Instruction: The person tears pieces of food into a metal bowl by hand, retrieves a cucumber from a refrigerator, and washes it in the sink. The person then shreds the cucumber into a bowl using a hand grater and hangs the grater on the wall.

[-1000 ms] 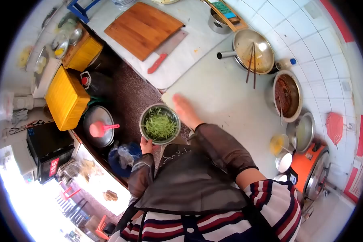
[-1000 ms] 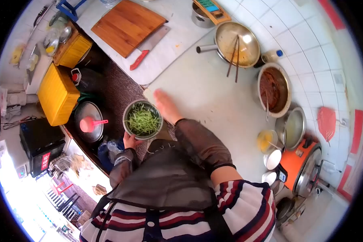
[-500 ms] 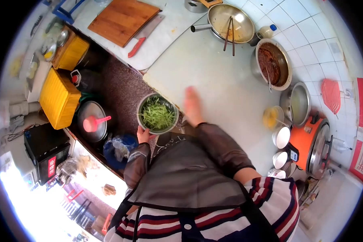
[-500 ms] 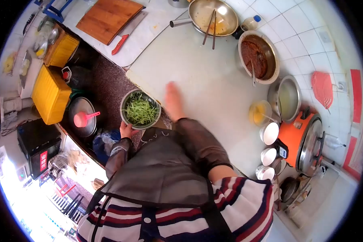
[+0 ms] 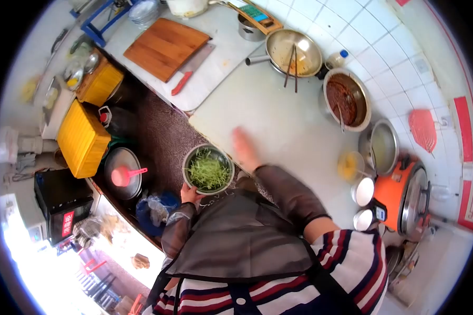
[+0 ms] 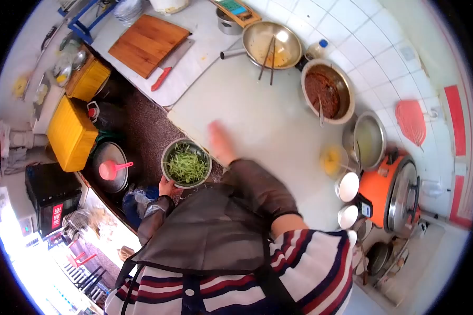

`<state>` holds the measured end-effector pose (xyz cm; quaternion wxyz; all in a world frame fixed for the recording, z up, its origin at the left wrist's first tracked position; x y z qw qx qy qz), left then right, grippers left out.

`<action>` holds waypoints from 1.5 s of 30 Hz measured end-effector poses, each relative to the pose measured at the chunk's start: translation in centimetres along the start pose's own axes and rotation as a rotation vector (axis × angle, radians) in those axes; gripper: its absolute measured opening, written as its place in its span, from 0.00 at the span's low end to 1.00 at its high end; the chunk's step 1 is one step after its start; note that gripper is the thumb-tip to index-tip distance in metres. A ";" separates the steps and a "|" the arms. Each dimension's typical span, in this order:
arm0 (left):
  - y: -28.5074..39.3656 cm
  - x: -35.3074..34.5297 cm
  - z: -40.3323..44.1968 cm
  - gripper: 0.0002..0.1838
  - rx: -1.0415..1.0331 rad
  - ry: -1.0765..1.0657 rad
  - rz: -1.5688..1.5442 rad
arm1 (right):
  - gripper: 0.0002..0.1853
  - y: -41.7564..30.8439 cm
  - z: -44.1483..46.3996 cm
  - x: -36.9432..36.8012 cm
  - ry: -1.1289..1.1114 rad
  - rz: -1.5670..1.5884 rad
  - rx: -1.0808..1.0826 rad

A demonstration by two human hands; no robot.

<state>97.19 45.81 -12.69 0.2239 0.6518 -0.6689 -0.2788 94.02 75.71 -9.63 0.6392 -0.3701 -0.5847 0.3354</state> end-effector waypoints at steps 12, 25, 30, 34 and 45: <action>23.9 -0.8 2.7 0.19 -0.352 -0.117 -0.220 | 0.34 -8.8 24.5 13.5 0.475 -0.382 0.327; 55.6 -26.1 33.4 0.25 -0.116 -0.532 0.003 | 0.58 -2.3 44.8 28.2 0.149 -0.722 -0.522; 54.5 -31.3 43.3 0.21 -0.004 -0.487 -0.011 | 0.52 -7.3 41.0 28.0 0.355 -0.678 -0.549; 50.6 -30.6 48.4 0.22 -0.247 -0.280 0.332 | 0.46 -16.2 29.9 24.2 0.419 0.264 -0.503; 27.8 -21.2 -5.7 0.23 0.670 -1.738 0.629 | 0.42 -28.7 -1.0 -0.5 1.302 1.669 -0.047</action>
Point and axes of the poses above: each hand's wrist, its own z-axis towards the middle knuckle, its own x-axis out of the back of the hand, y = z × x, the point moved 4 cm from there along z, towards the middle knuckle, and after that the axes turned 2 degrees about x, right-handed, at the moved point
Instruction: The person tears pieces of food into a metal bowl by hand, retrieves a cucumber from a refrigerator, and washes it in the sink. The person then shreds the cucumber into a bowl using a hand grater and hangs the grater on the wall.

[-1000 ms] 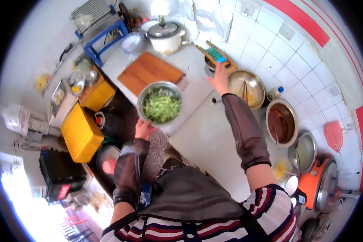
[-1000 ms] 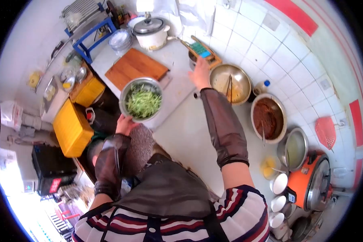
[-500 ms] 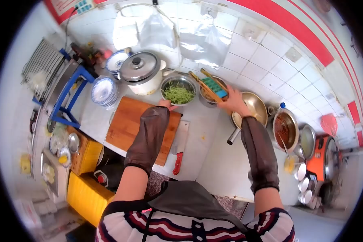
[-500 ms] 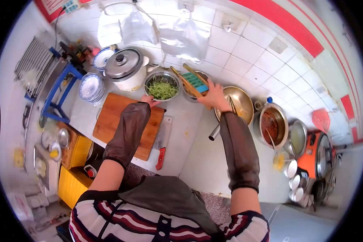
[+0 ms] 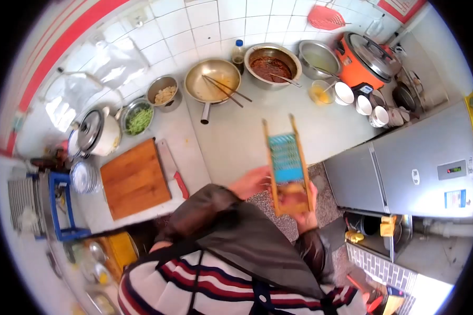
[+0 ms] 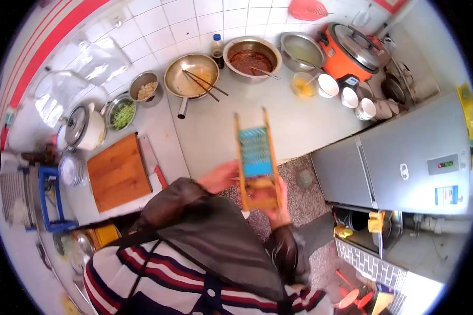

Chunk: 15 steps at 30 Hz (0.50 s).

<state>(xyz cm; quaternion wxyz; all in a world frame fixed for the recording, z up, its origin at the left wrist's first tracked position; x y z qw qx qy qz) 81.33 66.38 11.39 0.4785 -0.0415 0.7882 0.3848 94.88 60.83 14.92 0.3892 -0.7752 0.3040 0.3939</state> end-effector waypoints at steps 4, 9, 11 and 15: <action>-10.5 -8.7 7.8 0.21 0.191 -0.028 0.093 | 0.37 -3.1 -14.2 6.9 0.411 -0.369 0.278; -20.2 -20.2 15.6 0.17 -0.106 -0.493 1.358 | 0.26 -11.2 -31.4 12.7 1.281 -1.756 0.910; -24.9 -26.0 16.7 0.11 -0.173 -0.776 1.802 | 0.30 -13.6 -33.8 10.8 1.274 -2.116 0.883; -32.3 -34.0 21.3 0.07 -0.447 -1.209 1.878 | 0.24 -16.2 -40.7 17.6 1.335 -2.119 0.592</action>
Point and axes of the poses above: each hand's wrist, its own z-axis towards the middle knuckle, its own x-axis out of the back of the hand, y = z × x, the point moved 4 cm from there along z, towards the middle knuckle, and after that the axes turned 2 degrees about x, right-handed, at the moved point
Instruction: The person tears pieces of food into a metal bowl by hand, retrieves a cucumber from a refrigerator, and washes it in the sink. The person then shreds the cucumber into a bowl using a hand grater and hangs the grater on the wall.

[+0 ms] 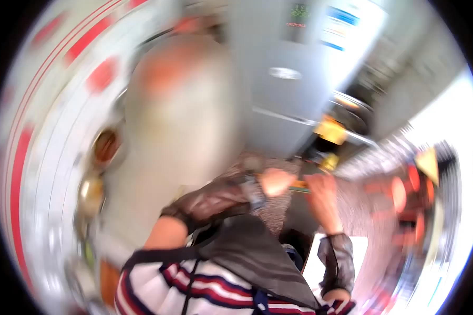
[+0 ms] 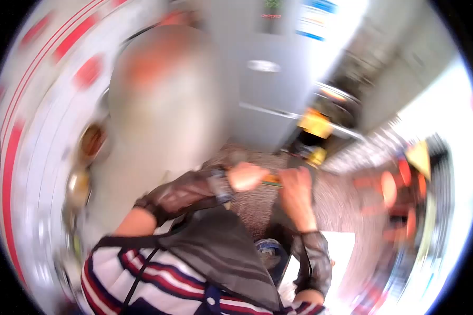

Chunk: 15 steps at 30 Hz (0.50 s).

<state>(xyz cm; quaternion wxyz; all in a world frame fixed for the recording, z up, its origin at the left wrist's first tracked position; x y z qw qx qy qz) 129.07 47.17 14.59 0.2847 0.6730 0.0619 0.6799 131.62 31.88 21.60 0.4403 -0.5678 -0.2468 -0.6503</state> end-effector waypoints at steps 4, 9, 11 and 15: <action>-2.0 -1.8 9.3 0.21 -0.109 -0.048 -0.027 | 0.14 9.9 -0.1 -1.8 -0.044 0.114 -0.188; -4.5 2.8 19.5 0.32 -0.188 0.178 -0.210 | 0.09 25.8 -0.2 -5.1 0.125 0.263 -0.753; -8.0 1.5 22.9 0.29 -0.190 0.172 -0.232 | 0.14 33.0 -1.3 -6.0 0.383 0.288 -0.937; -11.6 -1.1 28.9 0.25 -0.108 -0.045 -0.316 | 0.11 47.0 -0.2 -6.2 0.790 0.334 -1.124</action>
Point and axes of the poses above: each hand's wrist, its own z-axis towards the middle knuckle, its own x-axis out of the back of the hand, y = z × x, the point moved 4 cm from there along z, towards the middle knuckle, and after that the axes turned 2 degrees about x, right-handed, at the moved point
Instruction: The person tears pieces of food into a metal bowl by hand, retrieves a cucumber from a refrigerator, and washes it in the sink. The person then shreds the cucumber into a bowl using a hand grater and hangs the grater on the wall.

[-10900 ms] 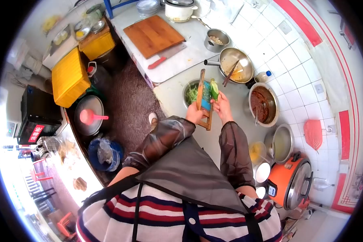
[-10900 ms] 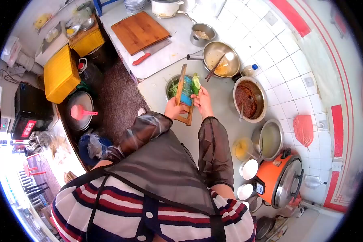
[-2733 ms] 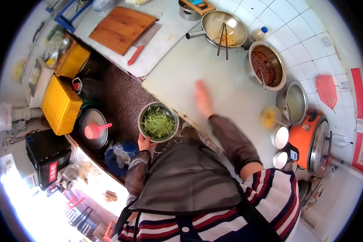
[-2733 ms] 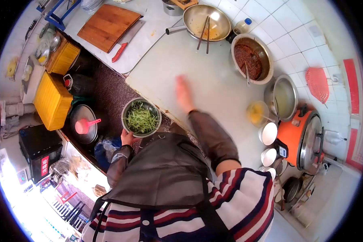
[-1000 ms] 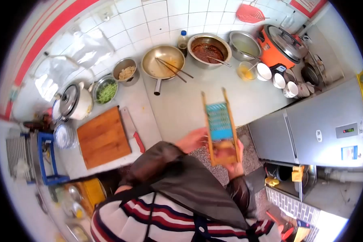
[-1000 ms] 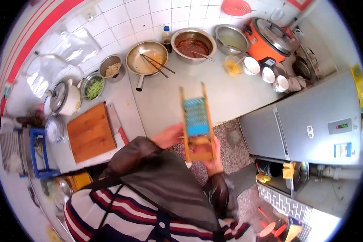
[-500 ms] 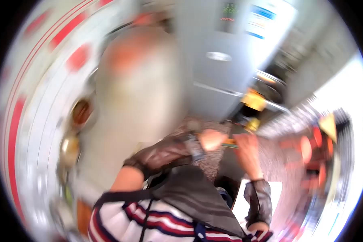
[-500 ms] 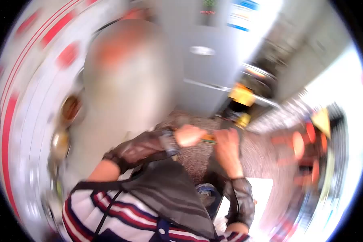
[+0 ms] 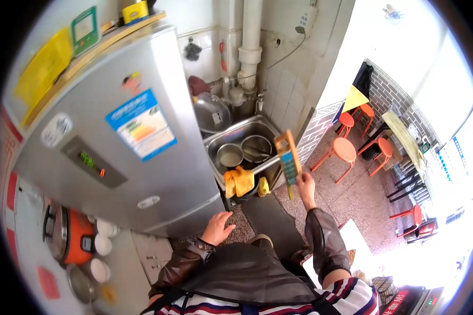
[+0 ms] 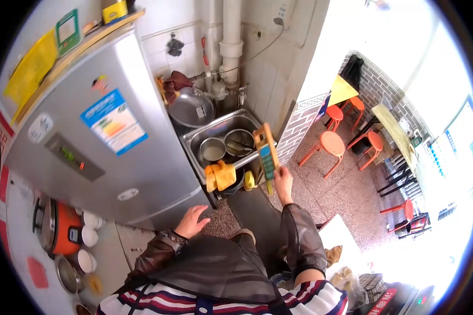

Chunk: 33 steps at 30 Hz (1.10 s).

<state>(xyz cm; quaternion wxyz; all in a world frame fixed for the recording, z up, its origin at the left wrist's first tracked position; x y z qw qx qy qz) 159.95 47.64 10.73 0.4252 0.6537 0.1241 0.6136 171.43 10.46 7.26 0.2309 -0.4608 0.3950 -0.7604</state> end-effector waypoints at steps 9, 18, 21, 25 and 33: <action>-4.0 -1.4 9.6 0.23 0.321 0.125 -0.118 | 0.15 -8.9 35.7 -12.0 0.277 0.346 0.199; -5.1 -5.1 14.3 0.22 0.612 0.293 -0.392 | 0.17 -7.8 44.5 -20.5 0.294 0.554 0.086; -4.6 -4.6 13.5 0.21 0.603 0.364 -0.392 | 0.23 -4.7 46.4 -21.3 0.188 0.423 0.170; -2.0 -2.8 8.5 0.20 0.726 0.533 -0.272 | 0.27 -6.8 36.2 -18.7 0.174 0.141 0.352; -0.4 -4.6 -10.4 0.16 1.064 0.922 -0.344 | 0.11 -3.4 2.9 -21.4 -0.731 0.033 0.494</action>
Point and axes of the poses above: each hand's wrist, its own z-axis towards the middle knuckle, its own x-axis out of the back of the hand, y = z × x, the point moved 4 cm from there along z, towards the middle knuckle, and after that the axes turned 2 degrees about x, right-handed, at the moved point
